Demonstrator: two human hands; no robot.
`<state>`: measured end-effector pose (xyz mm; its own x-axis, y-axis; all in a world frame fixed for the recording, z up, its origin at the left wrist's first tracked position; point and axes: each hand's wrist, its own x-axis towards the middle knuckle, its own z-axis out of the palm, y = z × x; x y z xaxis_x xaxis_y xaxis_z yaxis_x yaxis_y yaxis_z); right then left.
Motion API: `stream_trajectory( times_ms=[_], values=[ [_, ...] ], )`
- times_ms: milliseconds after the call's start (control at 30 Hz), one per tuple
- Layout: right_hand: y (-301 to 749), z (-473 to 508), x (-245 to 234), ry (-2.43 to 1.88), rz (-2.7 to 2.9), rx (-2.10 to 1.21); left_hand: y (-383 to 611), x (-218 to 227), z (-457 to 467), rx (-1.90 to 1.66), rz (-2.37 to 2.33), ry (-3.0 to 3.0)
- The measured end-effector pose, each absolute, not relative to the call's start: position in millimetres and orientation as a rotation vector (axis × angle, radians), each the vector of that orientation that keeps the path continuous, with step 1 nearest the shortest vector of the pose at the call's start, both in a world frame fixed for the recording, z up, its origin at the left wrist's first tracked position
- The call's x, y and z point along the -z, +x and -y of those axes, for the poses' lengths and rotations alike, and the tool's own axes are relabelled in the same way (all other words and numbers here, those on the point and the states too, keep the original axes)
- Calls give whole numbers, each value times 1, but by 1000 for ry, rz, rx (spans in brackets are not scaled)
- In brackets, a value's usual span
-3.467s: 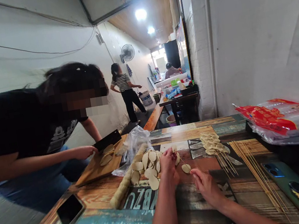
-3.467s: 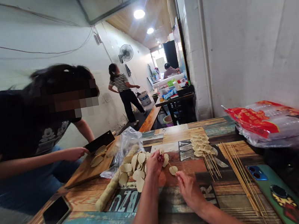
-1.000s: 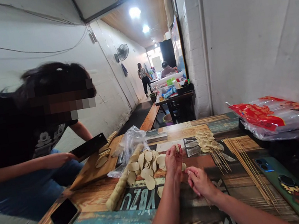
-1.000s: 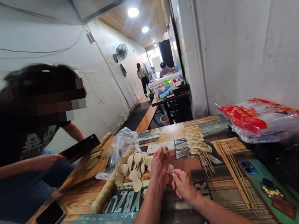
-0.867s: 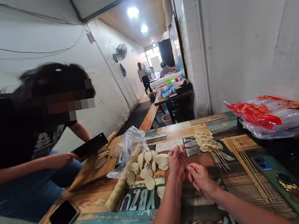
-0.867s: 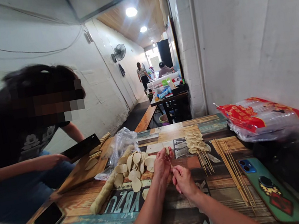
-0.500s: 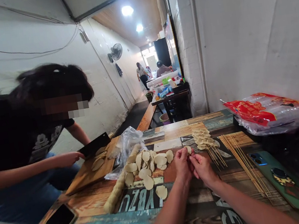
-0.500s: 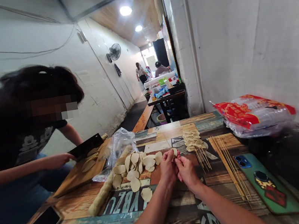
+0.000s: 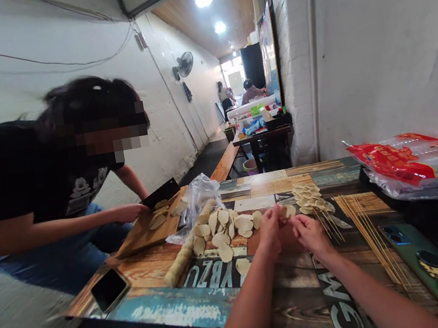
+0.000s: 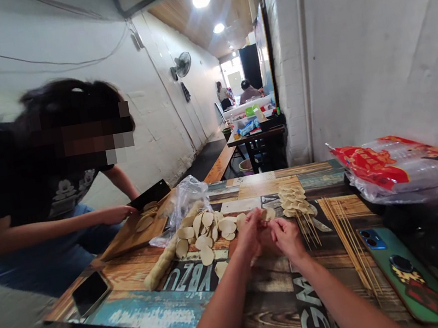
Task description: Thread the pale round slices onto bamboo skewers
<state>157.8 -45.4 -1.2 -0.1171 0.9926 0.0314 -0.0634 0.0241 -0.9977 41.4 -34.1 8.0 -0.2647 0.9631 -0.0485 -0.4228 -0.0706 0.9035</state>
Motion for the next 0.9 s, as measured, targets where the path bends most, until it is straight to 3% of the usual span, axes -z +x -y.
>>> stream_trajectory(
  times_ms=[133,500,900],
  values=[
    [166,41,-10,-1090,1059,-1276,3,-11,37,-1616,-1531,1092],
    [160,43,-4,-1113,1093,-1318,-10,-9,49,-604,-2023,1779],
    [158,50,-7,-1159,1180,-1373,-14,-25,52,-940,-1695,1977]
  ],
)
